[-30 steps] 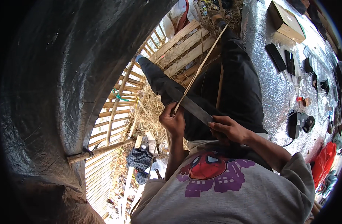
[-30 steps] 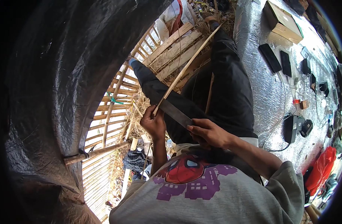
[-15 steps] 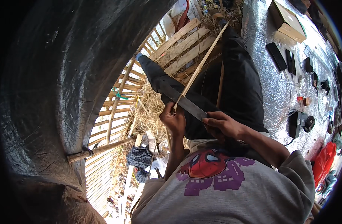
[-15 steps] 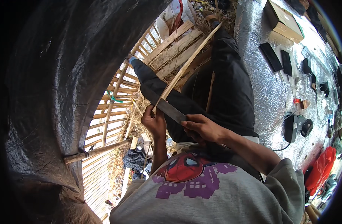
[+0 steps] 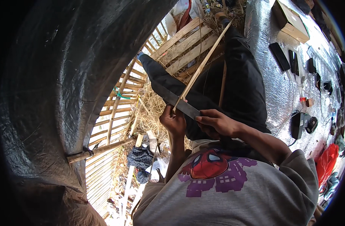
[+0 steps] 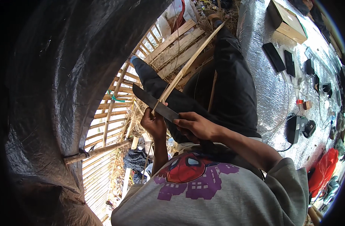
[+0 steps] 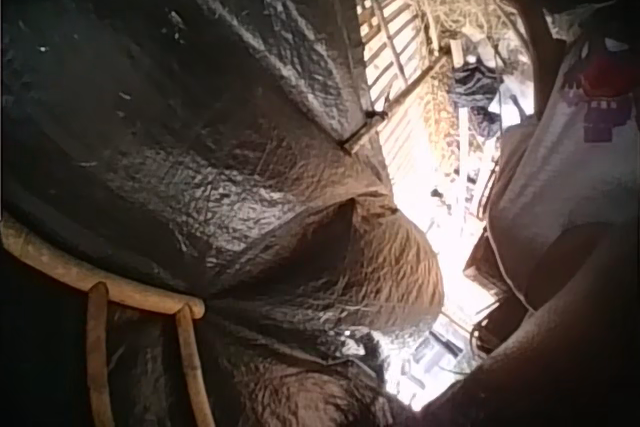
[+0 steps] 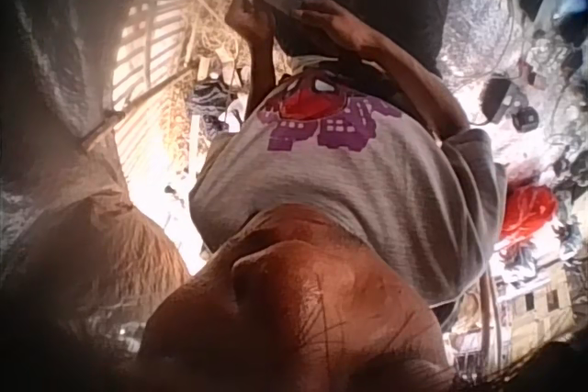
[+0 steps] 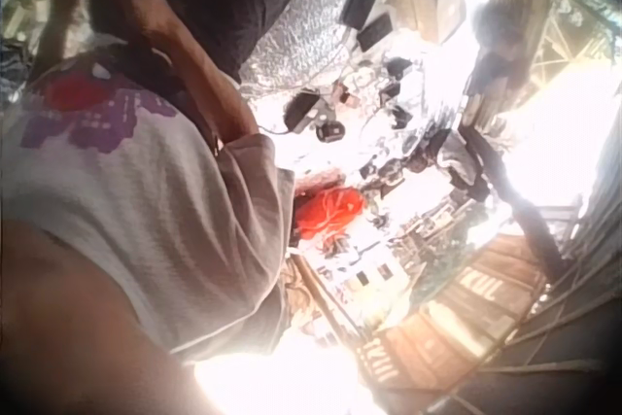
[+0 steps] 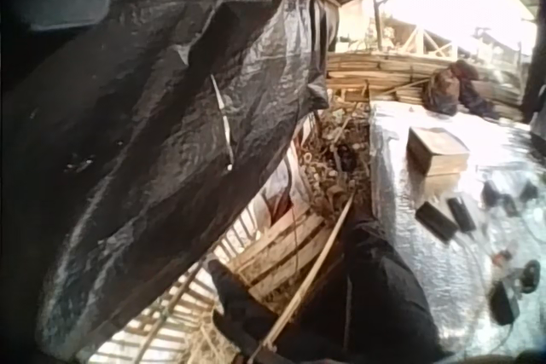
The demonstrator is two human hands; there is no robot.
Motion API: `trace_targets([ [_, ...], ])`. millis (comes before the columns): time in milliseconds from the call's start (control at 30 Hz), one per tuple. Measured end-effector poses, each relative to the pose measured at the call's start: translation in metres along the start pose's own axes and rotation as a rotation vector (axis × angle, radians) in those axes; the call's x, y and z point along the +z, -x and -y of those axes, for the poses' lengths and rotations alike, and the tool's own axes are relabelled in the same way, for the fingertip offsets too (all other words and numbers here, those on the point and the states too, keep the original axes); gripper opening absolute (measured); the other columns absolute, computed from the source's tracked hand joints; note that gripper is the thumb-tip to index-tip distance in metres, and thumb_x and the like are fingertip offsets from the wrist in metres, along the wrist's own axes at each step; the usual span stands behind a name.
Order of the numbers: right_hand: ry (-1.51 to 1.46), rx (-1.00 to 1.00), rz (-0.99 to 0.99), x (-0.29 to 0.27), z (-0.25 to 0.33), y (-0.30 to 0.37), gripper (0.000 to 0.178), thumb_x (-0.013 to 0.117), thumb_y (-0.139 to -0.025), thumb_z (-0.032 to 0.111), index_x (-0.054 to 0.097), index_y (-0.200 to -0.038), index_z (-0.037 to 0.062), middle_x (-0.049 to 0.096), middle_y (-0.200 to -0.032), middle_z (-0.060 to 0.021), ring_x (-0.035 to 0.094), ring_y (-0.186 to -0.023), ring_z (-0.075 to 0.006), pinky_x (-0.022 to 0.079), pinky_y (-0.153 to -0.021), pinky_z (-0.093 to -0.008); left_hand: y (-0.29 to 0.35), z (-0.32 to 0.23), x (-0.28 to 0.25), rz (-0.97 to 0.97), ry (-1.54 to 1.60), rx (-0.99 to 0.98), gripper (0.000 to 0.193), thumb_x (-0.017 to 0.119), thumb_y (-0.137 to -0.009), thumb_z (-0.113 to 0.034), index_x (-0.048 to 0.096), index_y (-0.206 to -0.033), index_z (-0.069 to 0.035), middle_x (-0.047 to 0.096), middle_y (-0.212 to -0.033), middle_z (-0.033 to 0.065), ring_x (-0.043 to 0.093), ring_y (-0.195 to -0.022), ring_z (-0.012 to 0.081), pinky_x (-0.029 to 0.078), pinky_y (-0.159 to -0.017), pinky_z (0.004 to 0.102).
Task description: The person carves and smooths a bamboo stick by shaving it with a knife, then puts the knife down and reaches for a phone.
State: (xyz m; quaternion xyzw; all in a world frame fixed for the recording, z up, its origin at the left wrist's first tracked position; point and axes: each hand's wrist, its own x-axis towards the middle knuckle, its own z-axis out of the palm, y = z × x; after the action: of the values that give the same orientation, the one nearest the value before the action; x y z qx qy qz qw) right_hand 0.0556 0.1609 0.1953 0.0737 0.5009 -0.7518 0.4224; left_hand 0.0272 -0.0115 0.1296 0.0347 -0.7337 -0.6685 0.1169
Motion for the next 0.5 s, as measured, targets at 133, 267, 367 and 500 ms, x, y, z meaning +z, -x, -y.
trace_targets([
  [133, 0.028, 0.013, 0.004, 0.008, 0.005, -0.006, 0.029, 0.046, -0.101, 0.032, 0.05, -0.089, 0.0061, 0.045, -0.069, 0.0012, 0.044, -0.049, -0.0074, 0.038, -0.043, -0.0243, 0.01, 0.01, 0.012, 0.077, 0.035, 0.083, 0.013, 0.068, -0.086, -0.001, 0.068, -0.097, 0.004, 0.071, -0.089, 0.012, 0.068, -0.078, 0.0161, 0.055, -0.074, 0.0256],
  [267, 0.169, -0.037, 0.127, 0.039, 0.013, -0.016, 0.03, 0.046, -0.101, 0.032, 0.053, -0.097, 0.0034, 0.048, -0.07, -0.0003, 0.049, -0.053, -0.0088, 0.04, -0.046, -0.0249, 0.022, 0.024, 0.029, 0.09, 0.08, 0.024, 0.02, 0.072, -0.081, 0.003, 0.069, -0.101, 0.002, 0.07, -0.091, 0.0142, 0.068, -0.084, 0.0181, 0.055, -0.076, 0.0247],
  [367, 0.181, -0.077, 0.13, 0.047, 0.007, -0.021, 0.03, 0.047, -0.101, 0.033, 0.052, -0.092, 0.0048, 0.048, -0.068, 0.0006, 0.048, -0.049, -0.0079, 0.04, -0.043, -0.0244, 0.012, 0.03, 0.02, -0.149, 0.188, -0.178, 0.017, 0.076, -0.079, -0.001, 0.07, -0.094, 0.005, 0.071, -0.088, 0.0148, 0.068, -0.079, 0.0139, 0.054, -0.073, 0.0227],
  [500, 0.171, -0.121, 0.127, 0.041, -0.003, -0.028, 0.029, 0.048, -0.101, 0.032, 0.053, -0.095, 0.0035, 0.048, -0.067, 0.0005, 0.048, -0.047, -0.0078, 0.04, -0.042, -0.0241, 0.002, 0.039, 0.015, -0.106, 0.166, -0.135, 0.02, 0.076, -0.08, -0.002, 0.069, -0.097, 0.005, 0.07, -0.089, 0.0169, 0.069, -0.08, 0.019, 0.057, -0.074, 0.027],
])
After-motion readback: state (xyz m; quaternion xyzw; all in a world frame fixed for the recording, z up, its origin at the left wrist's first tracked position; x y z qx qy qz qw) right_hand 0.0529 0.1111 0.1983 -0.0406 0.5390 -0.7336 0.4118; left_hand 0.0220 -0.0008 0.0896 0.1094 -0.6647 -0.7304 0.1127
